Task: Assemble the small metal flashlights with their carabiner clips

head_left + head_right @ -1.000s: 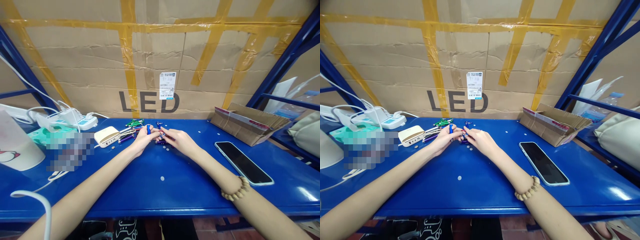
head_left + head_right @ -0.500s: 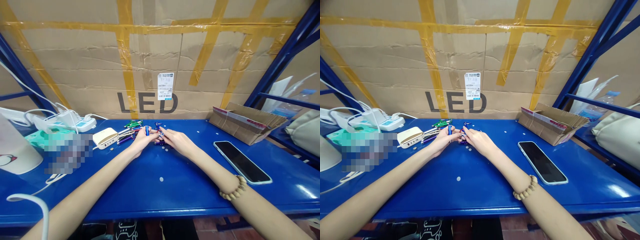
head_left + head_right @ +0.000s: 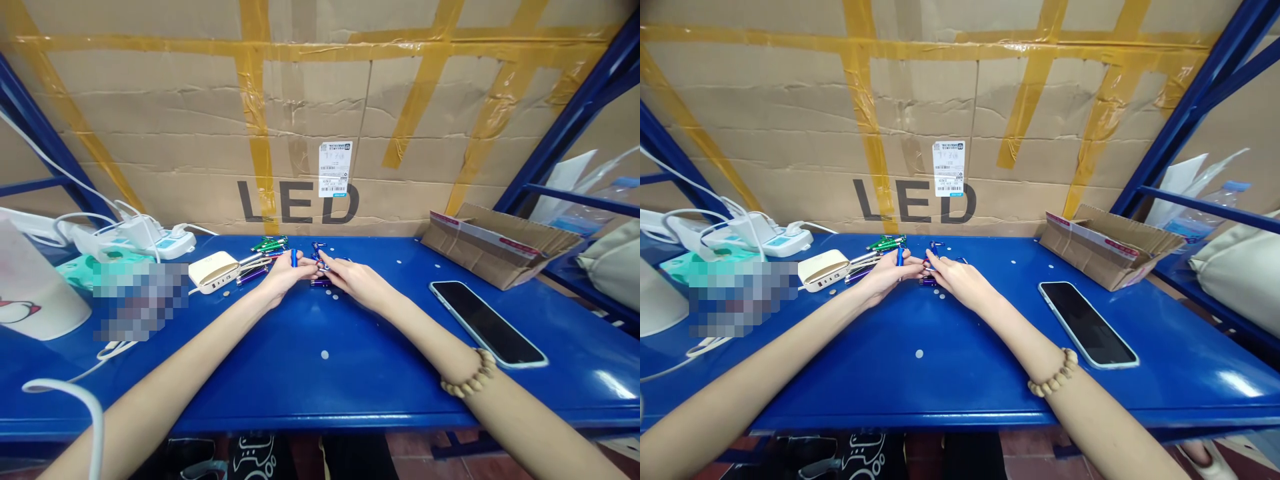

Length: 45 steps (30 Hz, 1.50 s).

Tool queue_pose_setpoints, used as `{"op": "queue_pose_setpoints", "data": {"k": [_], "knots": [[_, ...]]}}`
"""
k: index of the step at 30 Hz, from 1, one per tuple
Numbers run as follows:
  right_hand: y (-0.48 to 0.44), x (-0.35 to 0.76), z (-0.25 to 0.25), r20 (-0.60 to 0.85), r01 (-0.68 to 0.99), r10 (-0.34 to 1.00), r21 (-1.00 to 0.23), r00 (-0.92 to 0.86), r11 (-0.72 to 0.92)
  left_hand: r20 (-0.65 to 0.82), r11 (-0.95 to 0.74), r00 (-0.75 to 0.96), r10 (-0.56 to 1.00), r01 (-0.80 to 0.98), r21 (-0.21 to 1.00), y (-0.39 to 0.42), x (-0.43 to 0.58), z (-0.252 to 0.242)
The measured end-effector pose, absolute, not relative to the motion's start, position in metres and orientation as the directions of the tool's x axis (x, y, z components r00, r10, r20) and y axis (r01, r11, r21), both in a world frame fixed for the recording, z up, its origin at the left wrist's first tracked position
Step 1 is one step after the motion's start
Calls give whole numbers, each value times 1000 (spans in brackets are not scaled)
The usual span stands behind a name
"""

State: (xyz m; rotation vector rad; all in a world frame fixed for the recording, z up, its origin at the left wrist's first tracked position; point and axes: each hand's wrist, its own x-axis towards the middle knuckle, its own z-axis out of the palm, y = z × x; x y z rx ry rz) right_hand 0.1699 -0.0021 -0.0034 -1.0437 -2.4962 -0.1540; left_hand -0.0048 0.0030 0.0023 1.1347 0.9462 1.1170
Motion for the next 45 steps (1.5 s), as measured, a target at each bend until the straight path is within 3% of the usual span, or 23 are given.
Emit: {"op": "queue_pose_setpoints", "data": {"k": [9, 15, 27, 37, 45], "knots": [[-5, 166, 2, 327, 754, 717, -22, -615, 657, 57, -43, 186, 981, -75, 996, 2, -3, 1], [-4, 164, -1, 357, 754, 715, -42, -601, 655, 105, -103, 199, 974, -20, 994, 2, -3, 1], [2, 166, -4, 453, 684, 675, -176, -582, 708, 122, -115, 207, 971, -48, 992, 1, 0, -2], [5, 167, -7, 564, 538, 636, -358, -527, 763, 108, -92, 174, 979, -96, 991, -1, 1, 3], [4, 166, -10, 616, 500, 618, -383, -489, 777, 12, 5, 167, 986, -100, 995, -4, 3, 2]]}}
